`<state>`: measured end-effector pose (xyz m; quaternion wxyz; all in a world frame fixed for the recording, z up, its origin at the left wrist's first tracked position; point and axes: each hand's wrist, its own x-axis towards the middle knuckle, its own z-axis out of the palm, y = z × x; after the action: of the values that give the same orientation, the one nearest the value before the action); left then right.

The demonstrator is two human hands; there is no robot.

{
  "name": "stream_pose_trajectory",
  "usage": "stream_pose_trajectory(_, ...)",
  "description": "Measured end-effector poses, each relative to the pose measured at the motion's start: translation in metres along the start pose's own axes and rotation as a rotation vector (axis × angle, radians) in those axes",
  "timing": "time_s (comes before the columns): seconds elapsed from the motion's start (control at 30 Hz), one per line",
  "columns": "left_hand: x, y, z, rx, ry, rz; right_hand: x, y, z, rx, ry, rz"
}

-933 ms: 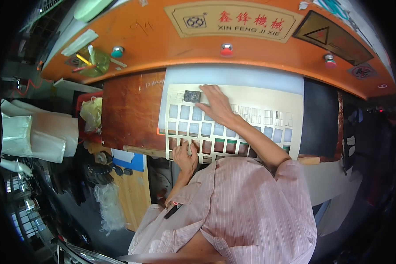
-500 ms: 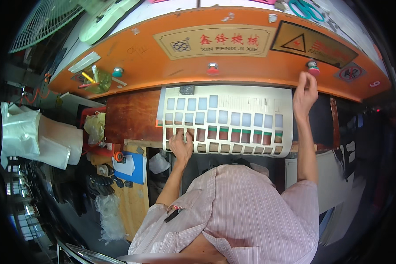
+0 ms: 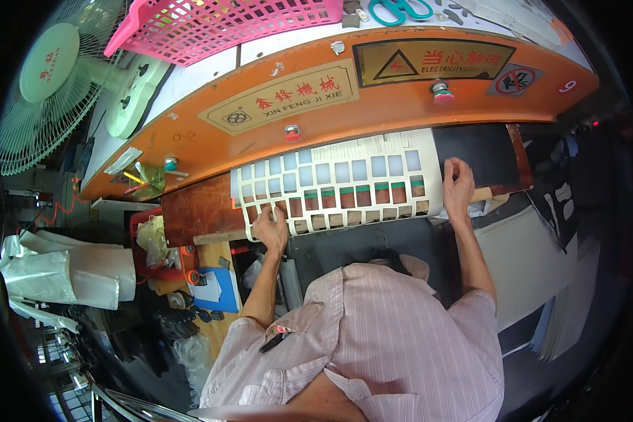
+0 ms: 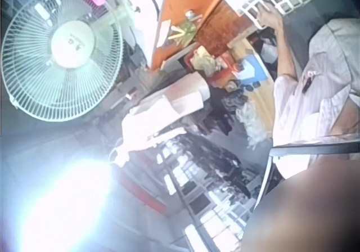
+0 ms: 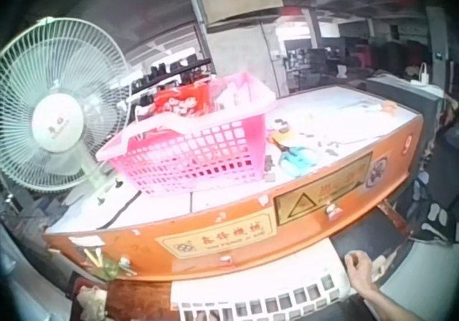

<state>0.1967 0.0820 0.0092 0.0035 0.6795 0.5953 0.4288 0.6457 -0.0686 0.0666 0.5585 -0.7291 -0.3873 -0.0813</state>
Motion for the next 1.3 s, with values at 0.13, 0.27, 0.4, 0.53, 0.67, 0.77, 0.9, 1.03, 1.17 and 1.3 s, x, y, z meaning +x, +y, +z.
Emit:
stream_pose_trajectory(0.13, 0.003, -0.002, 0.0, -0.017, 0.04, 0.011, -0.028, 0.022, 0.008, -0.026, -0.108, 0.158)
stream_pose_trajectory(0.27, 0.008, -0.006, 0.001, 0.006, 0.009, 0.036, -0.037, 0.038, 0.017, -0.201, -0.058, -0.028)
stream_pose_trajectory(0.4, 0.002, -0.011, 0.002, -0.002, -0.026, 0.028, -0.044, 0.056, 0.02, -0.193, -0.141, 0.045)
stream_pose_trajectory(0.53, -0.007, -0.017, 0.01, 0.052, -0.143, -0.079, -0.042, 0.068, 0.036, -0.095, -0.139, 0.138)
stream_pose_trajectory(0.67, -0.007, -0.016, 0.024, 0.05, -0.098, -0.108, 0.002, 0.045, 0.088, -0.239, -0.078, 0.062)
stream_pose_trajectory(0.77, -0.012, -0.012, 0.024, 0.097, -0.105, -0.137, 0.023, -0.011, 0.166, -0.147, -0.13, -0.106)
stream_pose_trajectory(0.9, -0.018, -0.012, 0.018, 0.161, -0.134, -0.16, -0.013, -0.119, 0.293, 0.199, -0.712, -0.321)
stream_pose_trajectory(1.03, -0.035, -0.013, 0.014, 0.198, -0.162, -0.225, -0.062, -0.186, 0.363, 0.284, -1.001, -0.533)
stream_pose_trajectory(1.17, -0.047, -0.018, 0.021, 0.245, -0.152, -0.237, -0.066, -0.183, 0.397, 0.28, -1.173, -0.481)
stream_pose_trajectory(1.3, -0.054, -0.024, 0.025, 0.275, -0.184, -0.237, -0.039, -0.164, 0.419, 0.525, -1.442, 0.427)
